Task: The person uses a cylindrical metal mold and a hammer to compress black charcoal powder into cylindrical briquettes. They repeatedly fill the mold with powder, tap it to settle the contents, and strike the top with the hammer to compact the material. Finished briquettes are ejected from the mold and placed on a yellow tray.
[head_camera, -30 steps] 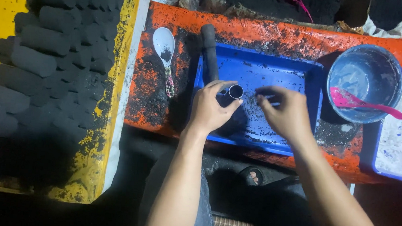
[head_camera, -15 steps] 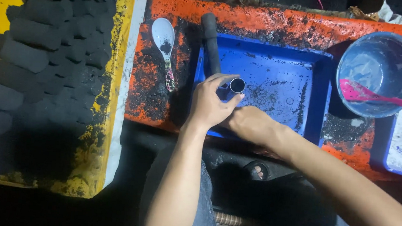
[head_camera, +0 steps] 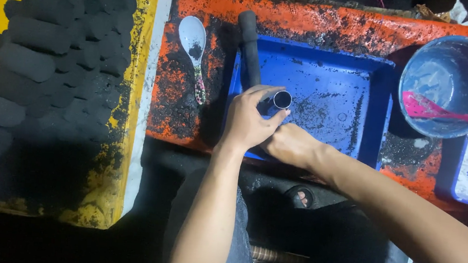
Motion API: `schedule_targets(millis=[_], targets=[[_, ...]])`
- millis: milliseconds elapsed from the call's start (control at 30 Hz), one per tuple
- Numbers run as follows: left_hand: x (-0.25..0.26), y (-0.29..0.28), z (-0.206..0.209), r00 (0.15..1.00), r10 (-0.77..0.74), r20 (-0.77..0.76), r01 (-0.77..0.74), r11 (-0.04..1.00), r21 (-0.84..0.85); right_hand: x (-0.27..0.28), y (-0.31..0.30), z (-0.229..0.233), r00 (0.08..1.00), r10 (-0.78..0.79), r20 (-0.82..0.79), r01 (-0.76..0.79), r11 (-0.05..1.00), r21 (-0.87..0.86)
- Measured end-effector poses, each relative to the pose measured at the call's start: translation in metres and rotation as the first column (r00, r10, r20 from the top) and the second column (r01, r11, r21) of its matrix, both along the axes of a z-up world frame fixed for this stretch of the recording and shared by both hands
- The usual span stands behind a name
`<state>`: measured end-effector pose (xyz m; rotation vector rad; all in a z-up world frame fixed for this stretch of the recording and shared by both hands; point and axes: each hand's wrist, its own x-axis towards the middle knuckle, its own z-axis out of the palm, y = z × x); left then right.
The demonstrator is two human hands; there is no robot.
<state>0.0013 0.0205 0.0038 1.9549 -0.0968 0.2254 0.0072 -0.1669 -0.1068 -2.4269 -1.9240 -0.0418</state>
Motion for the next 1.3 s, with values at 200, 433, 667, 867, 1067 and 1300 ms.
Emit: schedule_targets(millis=[200, 433, 667, 867, 1067, 1300], targets=[[-0.002, -0.001, 0.002, 1.000, 0.000, 0.001, 0.000, 1.000, -0.016, 0.000, -0.011, -0.015, 0.997, -0.055, -0.058, 0.054, 0.998, -0.010], [-0.002, -0.002, 0.006, 0.999, -0.006, -0.036, 0.007, 1.000, 0.003, 0.002, 0.004, 0.135, 0.552, -0.524, -0.649, 0.671, 0.741, -0.027], [-0.004, -0.002, 0.012, 0.990, -0.003, -0.139, 0.000, 1.000, -0.019, 0.015, -0.007, 0.201, 0.272, -0.579, -0.769, 0.878, 0.476, -0.048], [-0.003, -0.002, 0.017, 0.995, 0.003, -0.102, -0.005, 1.000, -0.016, 0.037, 0.010, 0.188, 0.432, -0.580, -0.690, 0.847, 0.524, 0.090], [-0.005, -0.003, 0.014, 0.995, 0.023, -0.097, -0.022, 1.000, 0.016, 0.036, 0.030, 0.193, 0.571, -0.594, -0.566, 0.773, 0.621, 0.128], [-0.004, -0.001, 0.016, 0.991, -0.012, -0.133, 0.006, 0.999, -0.045, 0.035, 0.024, 0.206, 0.509, -0.548, -0.664, 0.807, 0.572, 0.147]])
